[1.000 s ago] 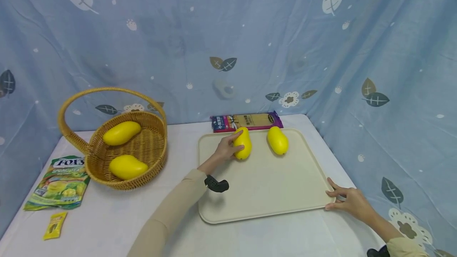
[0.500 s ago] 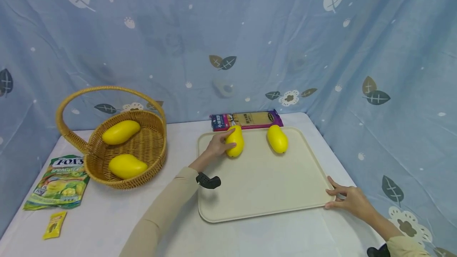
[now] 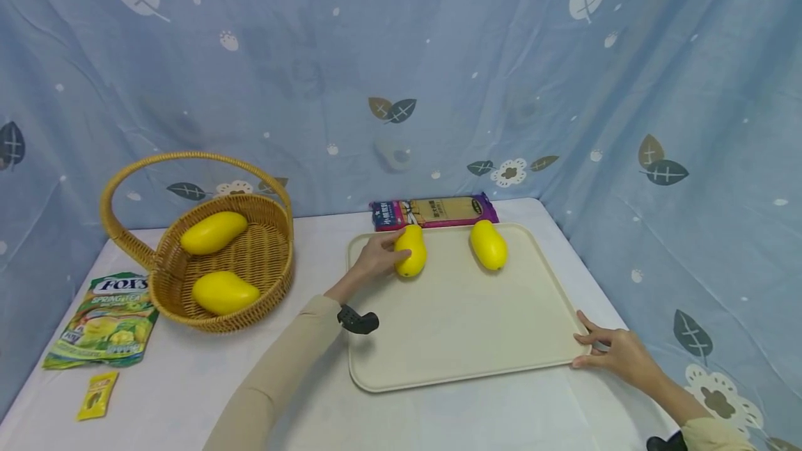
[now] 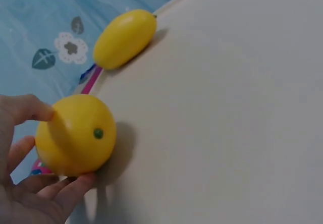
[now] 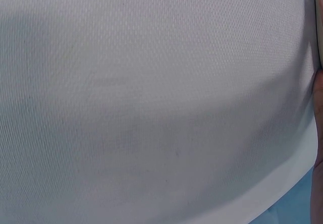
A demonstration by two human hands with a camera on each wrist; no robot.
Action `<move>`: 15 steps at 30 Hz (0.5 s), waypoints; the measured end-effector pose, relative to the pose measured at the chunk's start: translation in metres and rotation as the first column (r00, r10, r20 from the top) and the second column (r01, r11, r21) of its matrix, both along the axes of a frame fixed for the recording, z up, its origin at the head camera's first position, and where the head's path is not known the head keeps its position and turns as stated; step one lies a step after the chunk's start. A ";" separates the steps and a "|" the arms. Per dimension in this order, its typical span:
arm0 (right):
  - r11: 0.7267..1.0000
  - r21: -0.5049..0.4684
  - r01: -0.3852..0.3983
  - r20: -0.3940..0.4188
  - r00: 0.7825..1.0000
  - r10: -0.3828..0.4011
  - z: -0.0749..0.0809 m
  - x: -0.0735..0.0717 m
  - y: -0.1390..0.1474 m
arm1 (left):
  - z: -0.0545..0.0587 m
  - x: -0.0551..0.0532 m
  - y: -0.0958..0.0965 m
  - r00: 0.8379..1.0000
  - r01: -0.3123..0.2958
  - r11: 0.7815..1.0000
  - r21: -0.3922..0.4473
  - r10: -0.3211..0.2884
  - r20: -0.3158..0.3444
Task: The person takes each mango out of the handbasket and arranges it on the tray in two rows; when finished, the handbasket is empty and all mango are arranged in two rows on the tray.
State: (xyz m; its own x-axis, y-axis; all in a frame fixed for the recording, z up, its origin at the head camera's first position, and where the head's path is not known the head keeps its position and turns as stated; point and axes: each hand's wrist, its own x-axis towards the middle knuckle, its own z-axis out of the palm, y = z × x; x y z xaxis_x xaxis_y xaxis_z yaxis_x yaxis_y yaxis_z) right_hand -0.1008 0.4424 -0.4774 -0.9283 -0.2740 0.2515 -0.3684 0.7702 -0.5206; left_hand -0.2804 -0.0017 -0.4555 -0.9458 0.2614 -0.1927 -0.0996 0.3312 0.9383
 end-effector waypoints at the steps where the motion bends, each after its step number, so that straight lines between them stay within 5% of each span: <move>1: 1.000 0.004 -0.003 0.001 1.000 0.003 0.001 0.000 0.000 | 0.000 0.001 0.001 1.000 -0.015 1.000 0.005 0.015 0.013; 15: 1.000 0.009 0.016 0.008 1.000 -0.016 -0.003 0.001 0.003 | -0.001 0.010 0.005 0.994 -0.110 0.994 0.022 0.110 -0.018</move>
